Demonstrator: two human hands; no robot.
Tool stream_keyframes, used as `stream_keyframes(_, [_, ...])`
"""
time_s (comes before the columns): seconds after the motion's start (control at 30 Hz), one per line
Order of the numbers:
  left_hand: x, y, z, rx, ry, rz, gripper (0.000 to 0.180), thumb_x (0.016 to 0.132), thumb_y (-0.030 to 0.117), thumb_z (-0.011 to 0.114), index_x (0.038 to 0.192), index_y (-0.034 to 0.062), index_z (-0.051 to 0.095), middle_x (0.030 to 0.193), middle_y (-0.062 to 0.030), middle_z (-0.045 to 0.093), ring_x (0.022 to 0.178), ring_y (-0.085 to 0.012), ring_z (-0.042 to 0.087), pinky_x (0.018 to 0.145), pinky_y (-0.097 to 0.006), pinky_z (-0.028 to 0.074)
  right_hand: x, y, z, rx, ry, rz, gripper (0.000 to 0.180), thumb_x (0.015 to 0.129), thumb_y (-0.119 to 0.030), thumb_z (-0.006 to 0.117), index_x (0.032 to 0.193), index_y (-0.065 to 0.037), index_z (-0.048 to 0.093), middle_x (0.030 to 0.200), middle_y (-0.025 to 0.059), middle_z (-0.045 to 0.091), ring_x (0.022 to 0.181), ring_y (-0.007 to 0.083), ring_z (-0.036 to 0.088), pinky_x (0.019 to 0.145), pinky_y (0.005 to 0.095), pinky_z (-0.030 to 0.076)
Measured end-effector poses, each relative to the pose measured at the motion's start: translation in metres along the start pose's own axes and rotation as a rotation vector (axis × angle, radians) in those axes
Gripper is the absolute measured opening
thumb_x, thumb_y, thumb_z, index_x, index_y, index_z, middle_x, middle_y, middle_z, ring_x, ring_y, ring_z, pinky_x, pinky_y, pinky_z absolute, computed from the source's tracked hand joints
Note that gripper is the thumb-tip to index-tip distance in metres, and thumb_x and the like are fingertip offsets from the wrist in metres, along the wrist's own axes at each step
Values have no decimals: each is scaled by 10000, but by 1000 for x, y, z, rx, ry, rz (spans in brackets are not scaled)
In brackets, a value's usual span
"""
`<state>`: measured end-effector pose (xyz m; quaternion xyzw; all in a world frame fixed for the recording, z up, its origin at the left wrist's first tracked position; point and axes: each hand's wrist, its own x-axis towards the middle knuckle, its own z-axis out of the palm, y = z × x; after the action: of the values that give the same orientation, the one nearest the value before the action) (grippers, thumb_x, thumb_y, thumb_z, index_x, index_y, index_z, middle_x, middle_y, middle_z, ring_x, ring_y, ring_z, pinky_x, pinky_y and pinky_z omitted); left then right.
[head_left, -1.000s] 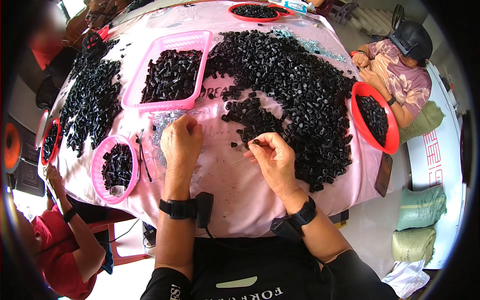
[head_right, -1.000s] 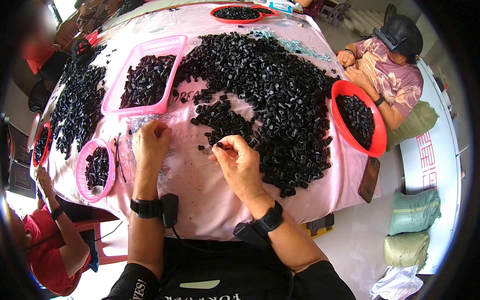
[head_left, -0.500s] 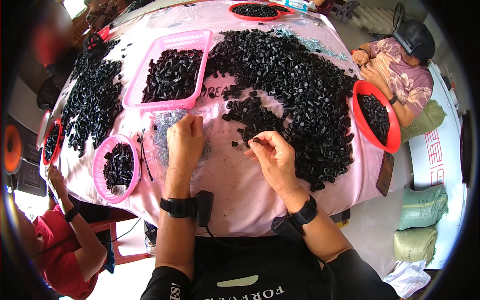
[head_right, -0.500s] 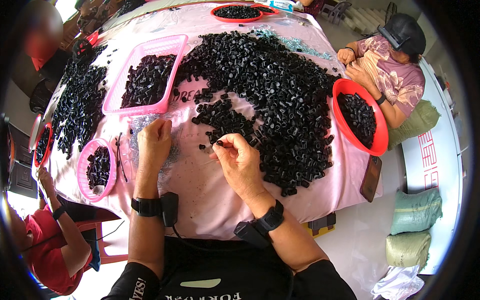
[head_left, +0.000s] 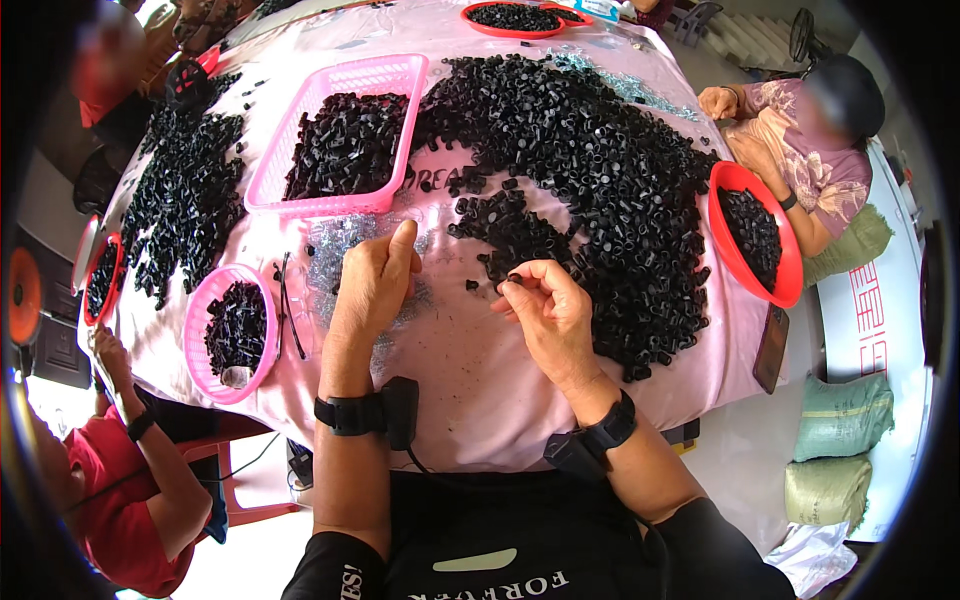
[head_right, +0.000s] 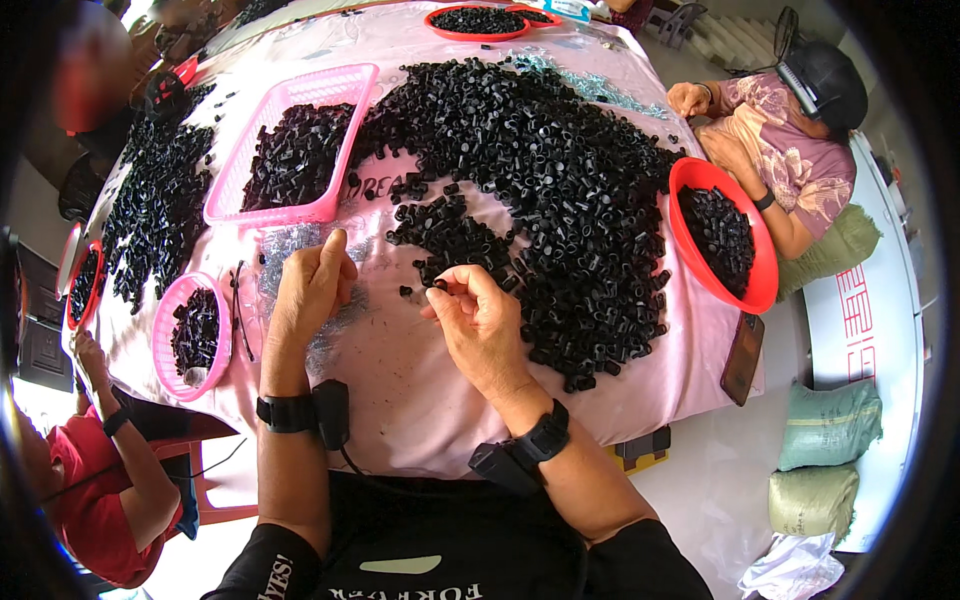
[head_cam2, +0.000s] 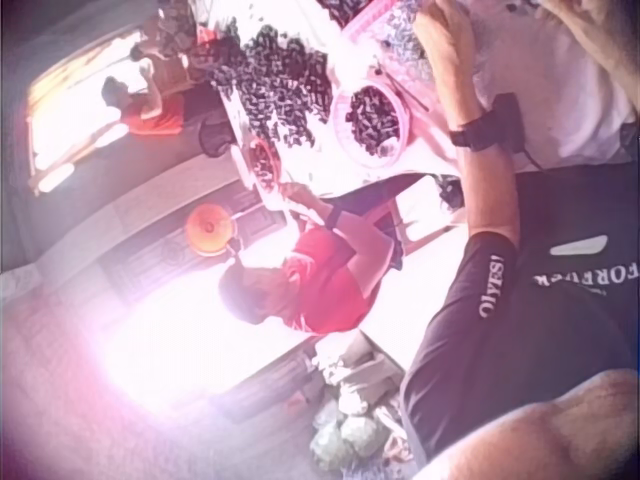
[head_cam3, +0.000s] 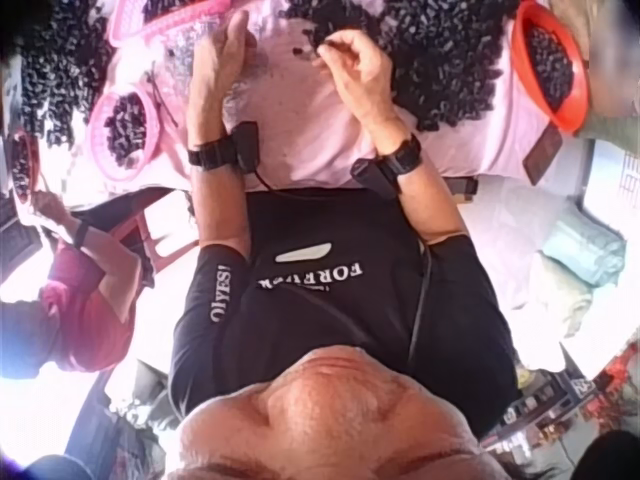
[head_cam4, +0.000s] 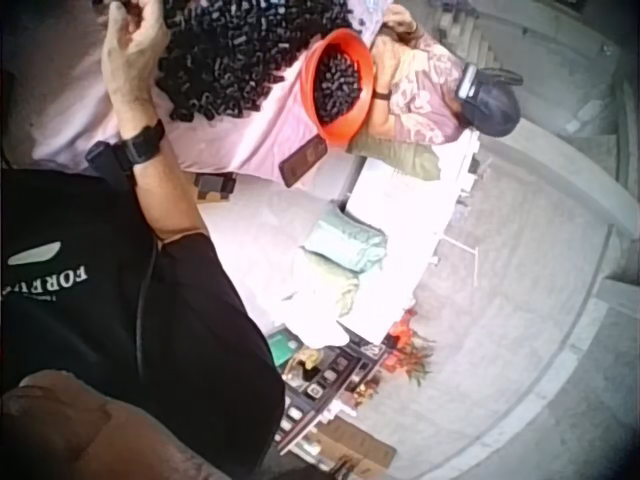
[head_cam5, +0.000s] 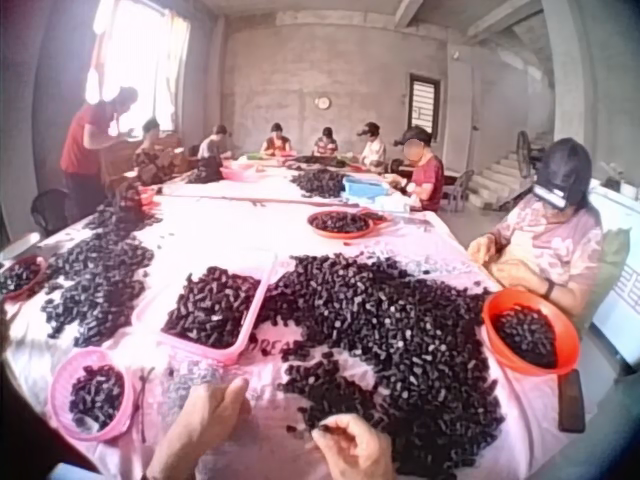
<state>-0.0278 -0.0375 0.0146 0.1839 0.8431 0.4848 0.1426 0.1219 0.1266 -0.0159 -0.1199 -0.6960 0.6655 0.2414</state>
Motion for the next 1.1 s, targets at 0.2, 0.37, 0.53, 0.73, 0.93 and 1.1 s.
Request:
stream_keyframes(0.2, [2, -9, 13, -293, 37, 185, 552, 1100, 429, 443, 906, -33, 677, 644, -44, 633, 509, -115, 596, 486, -265, 467, 0, -1, 3, 32, -10, 6, 105, 978, -24, 662, 1047, 29, 605, 928, 54, 686, 812, 116, 715, 728, 240, 572])
stream_keyframes(0.37, [-2, -1, -5, -365, -109, 131, 565, 1091, 444, 453, 907, -40, 677, 668, -49, 643, 525, -141, 635, 511, -260, 483, 0, -1, 0, 0, 4, 1, 96, 980, -18, 658, 1037, 35, 601, 918, 54, 682, 806, 118, 715, 723, 243, 576])
stream_keyframes(0.53, [-10, 10, -5, -170, -592, -16, 572, 1089, 453, 459, 907, -42, 679, 718, -98, 694, 560, -158, 664, 537, -276, 518, -1, 0, 0, 5, 2, 7, 101, 985, -43, 659, 1046, 18, 607, 922, 54, 683, 802, 123, 714, 705, 239, 571])
stream_keyframes(0.73, [1, -9, 3, -251, -271, 169, 429, 1094, 318, 479, 1002, -47, 685, 870, -92, 716, 776, -169, 709, 694, -289, 570, 0, -3, 1, 7, 4, -9, 95, 982, -37, 660, 1043, 15, 609, 926, 52, 681, 804, 121, 712, 696, 235, 567])
stream_keyframes(0.93, [2, -3, 10, 68, 22, 398, 102, 913, 67, 683, 977, -3, 719, 890, -93, 709, 763, -195, 692, 686, -322, 547, -1, -7, 0, 44, 20, 42, 115, 1002, -64, 642, 1072, 13, 592, 926, 63, 686, 799, 124, 716, 688, 237, 564])
stream_keyframes(1.1, [1, -6, 22, 160, 59, 573, 113, 843, 7, 706, 951, 23, 735, 880, -132, 687, 733, -294, 685, 692, -361, 557, -1, -13, -1, 82, 44, 96, 163, 1032, -138, 617, 1118, -4, 576, 925, 77, 696, 780, 137, 720, 656, 237, 557])
